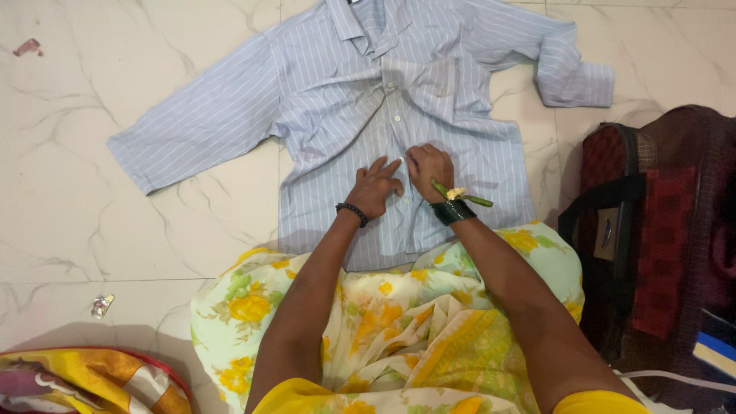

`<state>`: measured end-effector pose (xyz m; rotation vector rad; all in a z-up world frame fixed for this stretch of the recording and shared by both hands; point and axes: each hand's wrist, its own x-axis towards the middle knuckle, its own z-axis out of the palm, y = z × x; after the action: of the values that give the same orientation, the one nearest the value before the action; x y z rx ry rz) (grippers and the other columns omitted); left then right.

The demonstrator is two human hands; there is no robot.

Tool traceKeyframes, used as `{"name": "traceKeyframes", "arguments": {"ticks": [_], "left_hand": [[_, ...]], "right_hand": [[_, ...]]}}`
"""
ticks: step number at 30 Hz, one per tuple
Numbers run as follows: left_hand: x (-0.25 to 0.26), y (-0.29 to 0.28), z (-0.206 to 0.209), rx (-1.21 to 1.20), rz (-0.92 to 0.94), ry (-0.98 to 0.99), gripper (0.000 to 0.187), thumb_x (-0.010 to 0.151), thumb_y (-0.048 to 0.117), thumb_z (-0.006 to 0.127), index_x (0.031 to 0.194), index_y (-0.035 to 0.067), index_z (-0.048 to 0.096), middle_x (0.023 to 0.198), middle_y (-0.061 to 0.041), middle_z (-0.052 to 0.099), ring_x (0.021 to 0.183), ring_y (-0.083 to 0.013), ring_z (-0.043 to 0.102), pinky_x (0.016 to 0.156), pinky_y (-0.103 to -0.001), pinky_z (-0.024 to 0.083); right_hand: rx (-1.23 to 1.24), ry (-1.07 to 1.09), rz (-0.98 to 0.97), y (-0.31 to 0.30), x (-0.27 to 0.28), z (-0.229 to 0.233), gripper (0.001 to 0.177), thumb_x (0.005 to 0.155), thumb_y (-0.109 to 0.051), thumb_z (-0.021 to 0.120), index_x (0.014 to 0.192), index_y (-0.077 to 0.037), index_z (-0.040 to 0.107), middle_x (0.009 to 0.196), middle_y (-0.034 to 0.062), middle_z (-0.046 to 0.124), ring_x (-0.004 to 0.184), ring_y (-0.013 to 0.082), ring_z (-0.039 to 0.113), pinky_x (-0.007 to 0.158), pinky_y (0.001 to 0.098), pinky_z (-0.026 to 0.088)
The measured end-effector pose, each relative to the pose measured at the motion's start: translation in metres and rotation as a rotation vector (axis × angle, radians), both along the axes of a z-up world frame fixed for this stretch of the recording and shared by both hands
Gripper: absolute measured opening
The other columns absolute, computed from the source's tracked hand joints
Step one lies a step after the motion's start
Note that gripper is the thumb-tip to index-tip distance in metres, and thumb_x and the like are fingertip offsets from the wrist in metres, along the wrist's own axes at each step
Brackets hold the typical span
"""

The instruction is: The person buttons a light blue striped shirt laid on the floor, then folds the sleeves and body into a compact rectangle. The folded shirt is placed aside, and the person picks up a maroon cloth from a nearby bag.

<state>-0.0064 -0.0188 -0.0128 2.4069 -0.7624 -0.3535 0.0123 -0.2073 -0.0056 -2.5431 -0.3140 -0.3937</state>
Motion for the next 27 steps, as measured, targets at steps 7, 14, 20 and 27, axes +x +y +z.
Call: {"name": "traceKeyframes", "arguments": {"ticks": [7, 14, 20, 27], "left_hand": [[0.000, -0.001, -0.001, -0.022, 0.008, 0.018, 0.047, 0.065, -0.016, 0.063, 0.095, 0.017, 0.075, 0.162, -0.006, 0.039, 0.153, -0.0344, 0.026, 0.111, -0.056, 0.029], [0.002, -0.001, -0.003, -0.017, 0.009, 0.027, 0.046, 0.064, -0.016, 0.061, 0.094, 0.016, 0.075, 0.162, -0.007, 0.039, 0.153, -0.0345, 0.026, 0.111, -0.057, 0.029], [0.001, -0.001, -0.009, -0.037, 0.012, 0.014, 0.045, 0.065, -0.016, 0.061, 0.093, 0.017, 0.076, 0.163, -0.006, 0.040, 0.153, -0.0350, 0.026, 0.109, -0.057, 0.030], [0.003, 0.000, -0.013, -0.031, 0.013, 0.023, 0.047, 0.067, -0.015, 0.060, 0.094, 0.018, 0.076, 0.160, -0.005, 0.042, 0.153, -0.0332, 0.027, 0.110, -0.055, 0.030]], "right_hand": [[-0.086, -0.067, 0.061, 0.002, -0.001, 0.006, 0.007, 0.085, -0.011, 0.073, 0.089, -0.006, 0.071, 0.084, 0.0106, 0.066, 0.079, 0.0320, 0.064, 0.071, 0.0451, 0.045], [-0.385, -0.246, 0.109, 0.003, -0.002, 0.004, 0.003, 0.086, -0.010, 0.067, 0.085, -0.007, 0.068, 0.085, 0.0085, 0.061, 0.085, 0.0270, 0.061, 0.082, 0.0418, 0.041], [-0.159, -0.085, 0.147, 0.002, 0.001, -0.007, 0.009, 0.090, -0.008, 0.068, 0.082, -0.005, 0.069, 0.081, 0.0117, 0.060, 0.084, 0.0319, 0.060, 0.077, 0.0436, 0.042], [0.024, 0.035, -0.011, 0.008, -0.001, -0.006, 0.007, 0.088, -0.012, 0.073, 0.088, -0.005, 0.072, 0.086, 0.0135, 0.066, 0.083, 0.0347, 0.065, 0.073, 0.0469, 0.049]]}}
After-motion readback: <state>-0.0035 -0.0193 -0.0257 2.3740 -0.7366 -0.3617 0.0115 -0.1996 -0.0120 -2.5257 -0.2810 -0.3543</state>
